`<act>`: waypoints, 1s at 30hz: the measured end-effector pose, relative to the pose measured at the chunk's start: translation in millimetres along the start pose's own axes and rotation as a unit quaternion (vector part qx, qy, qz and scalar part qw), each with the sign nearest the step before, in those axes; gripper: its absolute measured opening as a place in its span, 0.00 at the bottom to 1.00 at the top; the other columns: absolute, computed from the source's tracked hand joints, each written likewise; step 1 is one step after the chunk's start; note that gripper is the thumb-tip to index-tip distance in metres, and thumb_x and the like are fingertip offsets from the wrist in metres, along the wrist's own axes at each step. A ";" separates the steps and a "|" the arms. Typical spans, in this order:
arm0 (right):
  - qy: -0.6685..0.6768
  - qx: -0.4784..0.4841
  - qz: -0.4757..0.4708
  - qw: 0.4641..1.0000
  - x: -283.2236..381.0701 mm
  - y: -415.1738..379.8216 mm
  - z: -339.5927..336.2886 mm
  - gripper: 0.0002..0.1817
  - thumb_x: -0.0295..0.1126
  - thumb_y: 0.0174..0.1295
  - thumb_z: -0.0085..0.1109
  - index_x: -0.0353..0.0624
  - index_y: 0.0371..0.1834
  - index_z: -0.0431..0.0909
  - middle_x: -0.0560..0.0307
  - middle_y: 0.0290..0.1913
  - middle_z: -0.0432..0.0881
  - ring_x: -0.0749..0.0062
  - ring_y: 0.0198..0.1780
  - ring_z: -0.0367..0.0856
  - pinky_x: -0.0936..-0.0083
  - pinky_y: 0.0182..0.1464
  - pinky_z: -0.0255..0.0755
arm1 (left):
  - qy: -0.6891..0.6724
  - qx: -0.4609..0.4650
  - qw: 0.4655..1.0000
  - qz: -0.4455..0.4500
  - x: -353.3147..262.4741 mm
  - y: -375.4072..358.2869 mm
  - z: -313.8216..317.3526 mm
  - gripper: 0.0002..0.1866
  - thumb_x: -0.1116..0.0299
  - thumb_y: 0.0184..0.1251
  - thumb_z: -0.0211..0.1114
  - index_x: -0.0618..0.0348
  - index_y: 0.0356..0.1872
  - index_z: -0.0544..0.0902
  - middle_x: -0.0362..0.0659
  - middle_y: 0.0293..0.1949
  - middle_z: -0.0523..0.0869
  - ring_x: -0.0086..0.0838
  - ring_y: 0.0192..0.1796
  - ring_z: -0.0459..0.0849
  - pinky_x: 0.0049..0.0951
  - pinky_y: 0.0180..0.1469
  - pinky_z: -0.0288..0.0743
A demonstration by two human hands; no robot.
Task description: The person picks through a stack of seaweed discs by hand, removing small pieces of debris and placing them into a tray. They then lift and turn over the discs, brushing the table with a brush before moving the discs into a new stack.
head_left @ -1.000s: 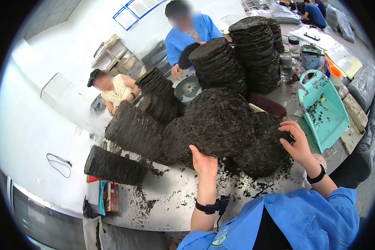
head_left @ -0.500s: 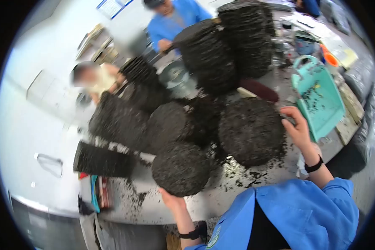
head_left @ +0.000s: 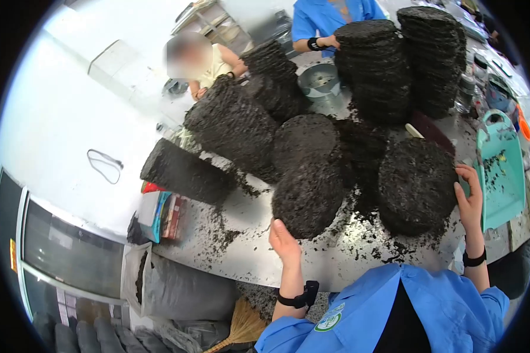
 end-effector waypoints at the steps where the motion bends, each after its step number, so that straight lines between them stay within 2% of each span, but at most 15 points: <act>1: -0.005 -0.001 -0.012 1.000 -3.3 -0.3 0.4 0.14 0.24 0.65 0.56 0.38 0.53 0.76 0.53 0.60 0.76 0.63 0.63 0.74 0.69 0.67 0.62 | -0.080 0.001 0.996 -0.030 16.7 2.6 -1.6 0.25 0.56 0.84 0.47 0.73 0.55 0.78 0.50 0.50 0.86 0.30 0.49 0.83 0.31 0.57 0.76; 4: -0.031 -0.007 -0.040 0.999 2.7 0.7 1.2 0.14 0.24 0.65 0.56 0.38 0.53 0.76 0.53 0.60 0.76 0.61 0.63 0.74 0.67 0.66 0.64 | -0.111 -0.003 0.993 -0.030 29.6 -2.3 -9.6 0.24 0.56 0.83 0.48 0.73 0.57 0.77 0.50 0.50 0.85 0.31 0.49 0.84 0.32 0.58 0.76; 6: -0.038 -0.015 -0.051 0.998 19.1 7.3 0.3 0.14 0.23 0.63 0.57 0.38 0.52 0.77 0.51 0.59 0.77 0.59 0.62 0.75 0.66 0.65 0.66 | -0.067 0.002 0.998 -0.008 18.9 0.2 -10.5 0.23 0.57 0.83 0.48 0.72 0.54 0.79 0.48 0.48 0.86 0.29 0.46 0.83 0.29 0.55 0.75; 8: -0.057 0.030 -0.099 0.993 43.4 17.3 2.0 0.14 0.22 0.60 0.60 0.38 0.49 0.78 0.50 0.57 0.78 0.56 0.60 0.76 0.65 0.64 0.67 | 0.046 0.018 0.996 0.078 -28.0 9.3 -4.9 0.24 0.55 0.83 0.48 0.71 0.43 0.80 0.43 0.33 0.83 0.24 0.36 0.74 0.29 0.42 0.71; 9: -0.043 0.056 -0.110 0.991 60.6 26.2 3.0 0.13 0.21 0.56 0.62 0.38 0.45 0.78 0.48 0.55 0.78 0.53 0.57 0.77 0.65 0.62 0.69 | 0.051 0.023 0.990 0.133 -50.3 17.8 -1.5 0.23 0.57 0.82 0.50 0.73 0.45 0.80 0.46 0.27 0.81 0.25 0.30 0.73 0.29 0.36 0.70; 10: -0.032 0.074 -0.127 0.989 75.1 35.4 4.1 0.10 0.22 0.53 0.65 0.38 0.40 0.79 0.49 0.53 0.80 0.53 0.55 0.79 0.63 0.59 0.71 | 0.040 0.025 0.988 0.147 -68.8 27.8 0.8 0.23 0.57 0.82 0.50 0.73 0.45 0.80 0.46 0.27 0.81 0.25 0.30 0.73 0.29 0.36 0.70; 12: -0.038 0.128 -0.213 0.968 106.5 55.0 7.3 0.08 0.23 0.52 0.68 0.40 0.35 0.81 0.52 0.48 0.82 0.54 0.51 0.81 0.61 0.56 0.73 | 0.127 0.059 0.962 0.234 -110.8 40.5 14.0 0.21 0.59 0.80 0.53 0.72 0.49 0.81 0.47 0.22 0.77 0.27 0.26 0.72 0.30 0.31 0.69; 13: -0.030 0.145 -0.252 0.956 121.6 65.2 9.4 0.08 0.24 0.51 0.69 0.41 0.34 0.82 0.54 0.46 0.83 0.55 0.49 0.82 0.61 0.54 0.74 | 0.108 0.084 0.954 0.267 -134.5 45.3 27.7 0.20 0.61 0.79 0.56 0.72 0.52 0.81 0.48 0.20 0.76 0.28 0.23 0.72 0.30 0.29 0.68; 14: -0.024 0.164 -0.288 0.943 135.9 73.6 13.9 0.07 0.25 0.51 0.70 0.42 0.33 0.82 0.56 0.44 0.84 0.56 0.47 0.83 0.62 0.52 0.76 | 0.092 0.089 0.952 0.278 -149.2 48.0 37.4 0.20 0.61 0.79 0.56 0.72 0.52 0.81 0.48 0.20 0.76 0.28 0.23 0.72 0.30 0.29 0.68; 16: 0.024 0.187 -0.339 0.922 165.1 85.5 25.8 0.08 0.27 0.52 0.71 0.44 0.34 0.82 0.57 0.42 0.84 0.60 0.45 0.84 0.66 0.49 0.77 | 0.112 0.203 0.940 0.252 -163.8 49.2 68.4 0.20 0.61 0.79 0.56 0.73 0.52 0.81 0.49 0.21 0.77 0.30 0.23 0.74 0.29 0.30 0.70; 20: 0.011 0.108 -0.465 0.879 204.9 93.4 56.8 0.08 0.31 0.54 0.71 0.46 0.36 0.82 0.62 0.40 0.83 0.66 0.42 0.84 0.68 0.44 0.77 | 0.141 0.249 0.920 0.269 -173.8 34.4 106.5 0.21 0.60 0.79 0.55 0.73 0.52 0.82 0.52 0.22 0.80 0.36 0.24 0.80 0.33 0.32 0.73; 21: 0.008 0.103 -0.463 0.880 203.1 96.1 64.0 0.08 0.31 0.54 0.71 0.46 0.36 0.82 0.62 0.40 0.83 0.66 0.42 0.84 0.68 0.44 0.77 | 0.148 0.267 0.922 0.237 -175.0 31.2 109.7 0.20 0.60 0.79 0.55 0.72 0.52 0.82 0.55 0.24 0.82 0.39 0.26 0.83 0.35 0.34 0.75; 25: -0.055 0.002 -0.510 0.858 194.1 96.4 80.0 0.07 0.31 0.52 0.71 0.49 0.33 0.83 0.68 0.37 0.83 0.72 0.38 0.82 0.72 0.39 0.75 | 0.136 0.275 0.921 0.239 -176.1 25.7 118.6 0.19 0.60 0.79 0.55 0.69 0.52 0.83 0.56 0.26 0.83 0.43 0.29 0.85 0.36 0.35 0.76; 27: -0.057 -0.021 -0.511 0.857 189.8 96.5 84.0 0.06 0.31 0.51 0.71 0.50 0.32 0.84 0.70 0.36 0.83 0.74 0.37 0.82 0.74 0.38 0.74 | 0.111 0.278 0.915 0.270 -178.3 23.6 121.2 0.16 0.63 0.80 0.54 0.69 0.49 0.81 0.46 0.21 0.76 0.25 0.24 0.71 0.28 0.30 0.68; 30: -0.069 -0.052 -0.509 0.856 186.7 96.6 85.4 0.06 0.30 0.49 0.70 0.50 0.30 0.84 0.71 0.35 0.82 0.75 0.37 0.81 0.76 0.38 0.73 | 0.116 0.283 0.913 0.271 -180.8 22.9 123.6 0.16 0.63 0.80 0.54 0.69 0.48 0.82 0.48 0.21 0.75 0.27 0.24 0.72 0.29 0.30 0.69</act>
Point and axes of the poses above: each hand's wrist, its own y-axis towards the middle knuckle, its own z-axis out of the palm, x = y × z, the point moved 5 cm from there along y, towards the middle knuckle
